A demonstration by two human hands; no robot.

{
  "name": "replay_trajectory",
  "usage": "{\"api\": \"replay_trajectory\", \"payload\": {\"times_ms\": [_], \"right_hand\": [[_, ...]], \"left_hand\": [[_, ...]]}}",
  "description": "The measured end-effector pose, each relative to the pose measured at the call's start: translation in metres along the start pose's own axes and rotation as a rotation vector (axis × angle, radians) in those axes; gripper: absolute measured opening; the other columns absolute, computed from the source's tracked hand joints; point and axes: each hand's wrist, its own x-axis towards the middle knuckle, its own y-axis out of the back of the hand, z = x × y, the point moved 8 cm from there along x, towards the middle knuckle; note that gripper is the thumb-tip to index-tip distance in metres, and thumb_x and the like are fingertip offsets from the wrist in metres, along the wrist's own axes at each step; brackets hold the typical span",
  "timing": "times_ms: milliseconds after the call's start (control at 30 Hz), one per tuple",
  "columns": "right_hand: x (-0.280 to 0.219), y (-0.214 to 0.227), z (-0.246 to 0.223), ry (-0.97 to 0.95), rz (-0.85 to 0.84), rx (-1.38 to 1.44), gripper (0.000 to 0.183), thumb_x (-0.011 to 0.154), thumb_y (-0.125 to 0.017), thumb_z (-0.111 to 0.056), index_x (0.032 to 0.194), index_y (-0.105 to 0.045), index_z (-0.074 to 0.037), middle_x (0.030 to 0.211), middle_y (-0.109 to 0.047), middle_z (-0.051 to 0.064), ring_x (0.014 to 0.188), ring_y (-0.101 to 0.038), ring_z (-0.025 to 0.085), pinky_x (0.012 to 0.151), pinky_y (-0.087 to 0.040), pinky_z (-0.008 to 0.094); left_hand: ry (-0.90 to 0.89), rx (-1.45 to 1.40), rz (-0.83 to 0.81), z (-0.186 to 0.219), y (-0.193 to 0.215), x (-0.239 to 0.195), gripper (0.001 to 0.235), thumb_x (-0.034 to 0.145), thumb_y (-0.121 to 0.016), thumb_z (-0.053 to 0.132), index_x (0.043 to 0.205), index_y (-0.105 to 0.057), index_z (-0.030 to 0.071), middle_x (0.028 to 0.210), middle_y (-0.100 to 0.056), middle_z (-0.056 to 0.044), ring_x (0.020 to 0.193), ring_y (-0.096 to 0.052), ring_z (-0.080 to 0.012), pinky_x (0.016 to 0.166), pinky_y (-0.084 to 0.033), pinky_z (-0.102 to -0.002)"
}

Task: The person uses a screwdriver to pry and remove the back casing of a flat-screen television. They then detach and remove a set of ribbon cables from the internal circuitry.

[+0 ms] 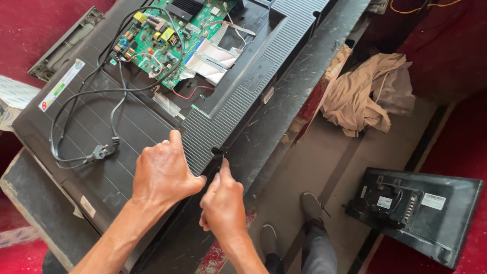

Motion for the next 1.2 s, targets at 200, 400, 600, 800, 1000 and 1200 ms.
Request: {"api": "replay_trajectory", "payload": {"times_ms": [200, 400, 600, 800, 1000, 1200], "right_hand": [[0.004, -0.004, 0.033, -0.032, -0.107, 0.495, 0.053, 0.106, -0.035, -0.022, 0.159, -0.038, -0.017, 0.054, -0.053, 0.004, 0.03, -0.047, 0.011, 0.026, -0.037, 0.026], [0.008, 0.006, 0.043, -0.087, -0.115, 0.42, 0.054, 0.104, -0.039, -0.022, 0.158, -0.038, -0.018, 0.054, -0.056, 0.005, 0.031, -0.052, 0.012, 0.026, -0.04, 0.027], [0.013, 0.027, 0.033, -0.074, -0.104, 0.268, 0.051, 0.103, -0.041, -0.02, 0.153, -0.046, -0.011, 0.053, -0.058, 0.006, 0.031, -0.054, 0.014, 0.027, -0.043, 0.029], [0.01, 0.035, 0.026, -0.06, -0.059, 0.19, 0.05, 0.102, -0.042, -0.019, 0.15, -0.052, -0.011, 0.053, -0.059, 0.006, 0.031, -0.055, 0.014, 0.027, -0.045, 0.029], [0.024, 0.046, 0.025, -0.084, -0.045, 0.227, 0.05, 0.103, -0.041, -0.02, 0.151, -0.049, -0.01, 0.054, -0.061, 0.007, 0.032, -0.056, 0.015, 0.028, -0.044, 0.029], [0.04, 0.044, 0.023, -0.03, -0.086, 0.319, 0.052, 0.103, -0.04, -0.019, 0.154, -0.044, -0.008, 0.054, -0.06, 0.009, 0.034, -0.058, 0.017, 0.031, -0.049, 0.029]], "left_hand": [[0.001, -0.028, -0.019, -0.003, -0.001, -0.001, 0.063, 0.051, -0.087, 0.034, 0.091, -0.052, -0.001, 0.075, -0.069, -0.022, 0.072, -0.072, -0.0423, 0.065, -0.061, -0.049], [0.009, 0.019, -0.045, 0.002, 0.002, 0.001, 0.063, 0.053, -0.086, 0.034, 0.092, -0.053, -0.003, 0.079, -0.07, -0.025, 0.074, -0.073, -0.0435, 0.069, -0.061, -0.049], [0.108, -0.013, -0.081, 0.008, 0.006, 0.011, 0.082, 0.058, -0.091, 0.051, 0.103, -0.055, -0.007, 0.092, -0.07, -0.027, 0.086, -0.072, -0.0452, 0.077, -0.06, -0.052], [0.077, -0.144, 0.195, 0.023, 0.02, 0.012, 0.118, 0.052, -0.098, 0.049, 0.133, -0.039, -0.013, 0.139, -0.047, -0.034, 0.118, -0.057, -0.0463, 0.085, -0.055, -0.052], [0.008, -0.25, 0.074, 0.037, 0.003, 0.042, 0.105, 0.052, -0.096, 0.036, 0.132, -0.039, -0.002, 0.128, -0.053, -0.023, 0.121, -0.052, -0.0457, 0.087, -0.052, -0.058], [-0.043, -0.161, 0.022, 0.039, -0.003, 0.059, 0.086, 0.054, -0.093, 0.035, 0.116, -0.05, -0.005, 0.112, -0.061, -0.031, 0.1, -0.066, -0.0497, 0.085, -0.058, -0.052]]}}
